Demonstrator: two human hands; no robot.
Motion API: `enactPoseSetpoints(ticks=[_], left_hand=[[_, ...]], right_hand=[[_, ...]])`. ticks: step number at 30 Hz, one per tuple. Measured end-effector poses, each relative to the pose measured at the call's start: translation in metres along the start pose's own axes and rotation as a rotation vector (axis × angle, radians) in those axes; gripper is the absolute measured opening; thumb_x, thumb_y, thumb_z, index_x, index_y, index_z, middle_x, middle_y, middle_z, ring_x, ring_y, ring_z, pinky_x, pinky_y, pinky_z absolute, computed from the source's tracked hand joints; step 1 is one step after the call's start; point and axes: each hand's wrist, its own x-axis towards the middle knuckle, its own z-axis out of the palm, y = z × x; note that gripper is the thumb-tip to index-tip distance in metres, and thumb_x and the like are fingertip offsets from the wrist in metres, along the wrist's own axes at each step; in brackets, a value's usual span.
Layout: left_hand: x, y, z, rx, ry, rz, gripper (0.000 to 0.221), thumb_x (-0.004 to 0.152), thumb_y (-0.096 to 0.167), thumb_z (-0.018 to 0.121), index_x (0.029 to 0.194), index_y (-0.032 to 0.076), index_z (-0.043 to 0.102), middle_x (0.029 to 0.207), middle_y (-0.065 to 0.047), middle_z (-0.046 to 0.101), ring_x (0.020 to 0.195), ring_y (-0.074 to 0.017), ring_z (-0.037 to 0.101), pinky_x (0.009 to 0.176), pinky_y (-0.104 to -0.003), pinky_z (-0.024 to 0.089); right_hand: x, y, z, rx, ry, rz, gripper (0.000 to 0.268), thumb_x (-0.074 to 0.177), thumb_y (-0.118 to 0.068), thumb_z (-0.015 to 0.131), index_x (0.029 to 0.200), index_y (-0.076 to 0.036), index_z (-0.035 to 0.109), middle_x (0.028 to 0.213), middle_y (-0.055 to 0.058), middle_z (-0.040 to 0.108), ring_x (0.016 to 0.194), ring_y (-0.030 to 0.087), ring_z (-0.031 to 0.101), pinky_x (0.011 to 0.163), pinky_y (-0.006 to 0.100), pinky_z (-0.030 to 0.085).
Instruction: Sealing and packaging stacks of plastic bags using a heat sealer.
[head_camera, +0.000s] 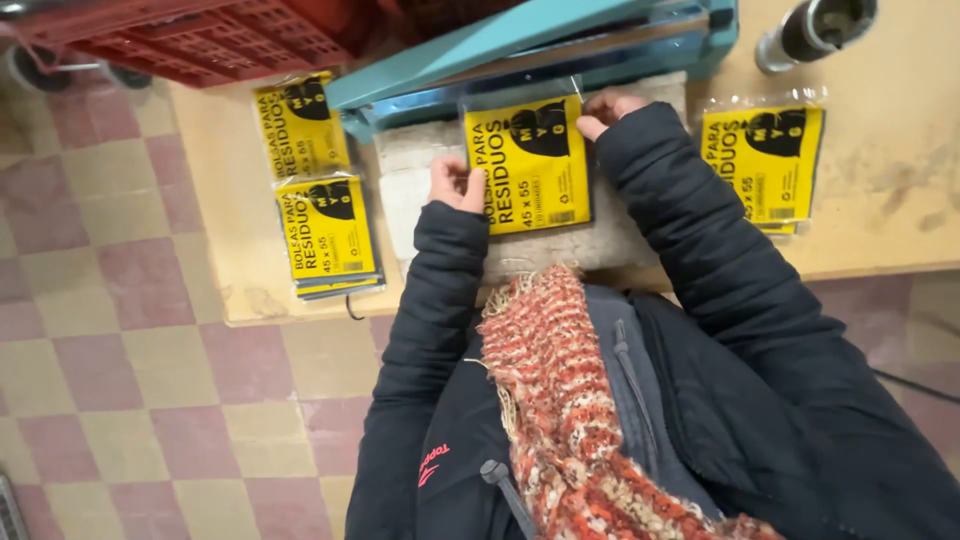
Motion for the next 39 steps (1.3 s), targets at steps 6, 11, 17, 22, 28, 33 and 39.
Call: enactPoseSetpoints(ticks=[6, 11, 17, 22, 28, 33, 39], left_hand=[[0.032, 0.050, -0.002, 0.409, -0.015, 0.101, 0.017, 0.093, 0.015, 0.069, 0.099, 0.007, 0.055, 0.078, -0.010, 0.062, 0.070, -0.0243, 0.063, 0.066, -0.036, 0.053], [0.049, 0.044, 0.007, 0.546, 0.010, 0.240, 0.013, 0.093, 0.013, 0.068, 0.095, 0.007, 0.056, 0.081, -0.015, 0.063, 0.079, -0.0367, 0.063, 0.072, -0.045, 0.051], [0.052, 0.048, 0.010, 0.624, 0.044, 0.395, 0.016, 0.091, 0.010, 0.063, 0.106, 0.007, 0.057, 0.096, -0.017, 0.062, 0.092, -0.0406, 0.061, 0.082, -0.049, 0.050], [0.056, 0.028, 0.011, 0.674, 0.069, 0.371, 0.026, 0.091, 0.011, 0.061, 0.116, 0.006, 0.056, 0.103, -0.019, 0.063, 0.096, -0.0426, 0.062, 0.083, -0.051, 0.051], [0.056, 0.036, 0.010, 0.590, 0.073, 0.315, 0.018, 0.092, 0.012, 0.060, 0.107, 0.005, 0.054, 0.102, -0.020, 0.065, 0.093, -0.0426, 0.064, 0.081, -0.051, 0.052], [0.058, 0.045, 0.011, 0.583, 0.093, 0.307, 0.016, 0.092, 0.013, 0.061, 0.105, 0.006, 0.054, 0.099, -0.020, 0.065, 0.091, -0.0426, 0.064, 0.079, -0.051, 0.052], [0.056, 0.050, 0.013, 0.554, 0.090, 0.276, 0.015, 0.092, 0.013, 0.062, 0.103, 0.006, 0.054, 0.097, -0.019, 0.065, 0.089, -0.0418, 0.063, 0.078, -0.051, 0.051]], right_hand=[[0.025, -0.011, 0.006, -0.317, 0.188, -0.187, 0.022, 0.097, -0.022, 0.076, 0.110, -0.006, 0.068, 0.094, 0.013, 0.073, 0.085, 0.025, 0.072, 0.077, 0.037, 0.056], [0.018, -0.049, 0.009, -0.402, 0.253, -0.076, 0.026, 0.097, -0.023, 0.076, 0.112, -0.007, 0.062, 0.093, 0.012, 0.074, 0.087, 0.029, 0.073, 0.078, 0.040, 0.056], [0.024, -0.043, 0.010, -0.751, 0.280, -0.486, 0.030, 0.103, -0.015, 0.072, 0.132, -0.016, 0.063, 0.108, 0.019, 0.071, 0.087, 0.042, 0.067, 0.073, 0.048, 0.054], [-0.004, -0.117, 0.008, -0.675, 0.224, -0.619, 0.016, 0.102, -0.016, 0.071, 0.118, -0.013, 0.071, 0.100, 0.014, 0.069, 0.088, 0.037, 0.067, 0.077, 0.047, 0.056], [0.028, -0.218, -0.008, -0.962, 0.225, -0.893, 0.013, 0.102, -0.019, 0.072, 0.112, -0.010, 0.069, 0.105, 0.009, 0.072, 0.100, 0.028, 0.069, 0.089, 0.042, 0.054], [0.077, -0.178, -0.004, -0.975, -0.003, -0.480, 0.029, 0.102, -0.039, 0.076, 0.116, -0.013, 0.075, 0.106, 0.015, 0.073, 0.095, 0.036, 0.068, 0.081, 0.048, 0.052], [0.101, -0.123, -0.005, -0.771, -0.061, -0.390, 0.039, 0.098, -0.041, 0.076, 0.122, -0.011, 0.072, 0.112, 0.017, 0.073, 0.103, 0.037, 0.069, 0.090, 0.046, 0.053]])
